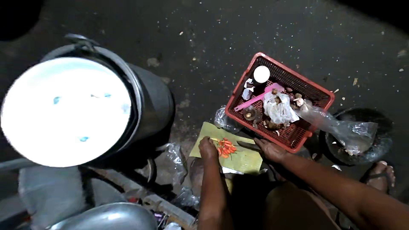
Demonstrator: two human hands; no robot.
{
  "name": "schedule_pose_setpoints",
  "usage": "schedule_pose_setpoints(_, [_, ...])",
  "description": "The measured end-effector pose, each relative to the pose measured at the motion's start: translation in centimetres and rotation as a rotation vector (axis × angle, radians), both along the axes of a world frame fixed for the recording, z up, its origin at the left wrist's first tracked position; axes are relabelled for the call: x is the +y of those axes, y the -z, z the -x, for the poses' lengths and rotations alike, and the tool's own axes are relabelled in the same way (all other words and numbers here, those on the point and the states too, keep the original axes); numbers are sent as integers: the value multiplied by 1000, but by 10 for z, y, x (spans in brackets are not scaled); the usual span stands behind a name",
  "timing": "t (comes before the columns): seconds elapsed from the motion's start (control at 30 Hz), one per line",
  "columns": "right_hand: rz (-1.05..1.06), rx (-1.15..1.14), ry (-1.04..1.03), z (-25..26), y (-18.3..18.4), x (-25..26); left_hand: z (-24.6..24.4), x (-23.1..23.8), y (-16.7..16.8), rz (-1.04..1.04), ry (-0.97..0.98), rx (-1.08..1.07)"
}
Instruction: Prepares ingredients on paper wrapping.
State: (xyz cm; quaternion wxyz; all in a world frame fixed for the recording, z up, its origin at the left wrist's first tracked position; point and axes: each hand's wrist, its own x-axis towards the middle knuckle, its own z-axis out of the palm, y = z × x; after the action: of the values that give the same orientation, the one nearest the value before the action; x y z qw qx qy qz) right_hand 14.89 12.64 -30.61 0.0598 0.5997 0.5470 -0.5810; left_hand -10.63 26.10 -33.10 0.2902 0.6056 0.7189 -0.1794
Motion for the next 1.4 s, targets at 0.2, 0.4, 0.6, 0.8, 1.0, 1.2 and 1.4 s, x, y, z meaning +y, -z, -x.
schedule_pose_setpoints(0.2, [34,0,23,-2,1,-4,-9,-10,-26,-125,-355,-326])
schedule_pose_setpoints(0.4, [39,-2,9,-3,-3,-14,-42,-50,-81,34,-906,-1436])
schedule_pose_setpoints(0.6, [13,15,33,-10,-5,-25,-106,-57,-103,207,-878,-1615])
schedule_pose_setpoints(0.8, [18,22,64,-11,-2,-32,-159,-56,-106,46,-525,-1347])
schedule_pose_setpoints(1.0, [24,93,110,-12,-5,-36,-199,-35,-95,63,-206,-1021])
schedule_pose_setpoints(1.2, [29,104,111,-11,-1,-39,-229,-14,-81,87,-64,-909])
schedule_pose_setpoints(1.4, [63,105,115,-9,2,-37,-160,-57,-88,-277,-288,-1093])
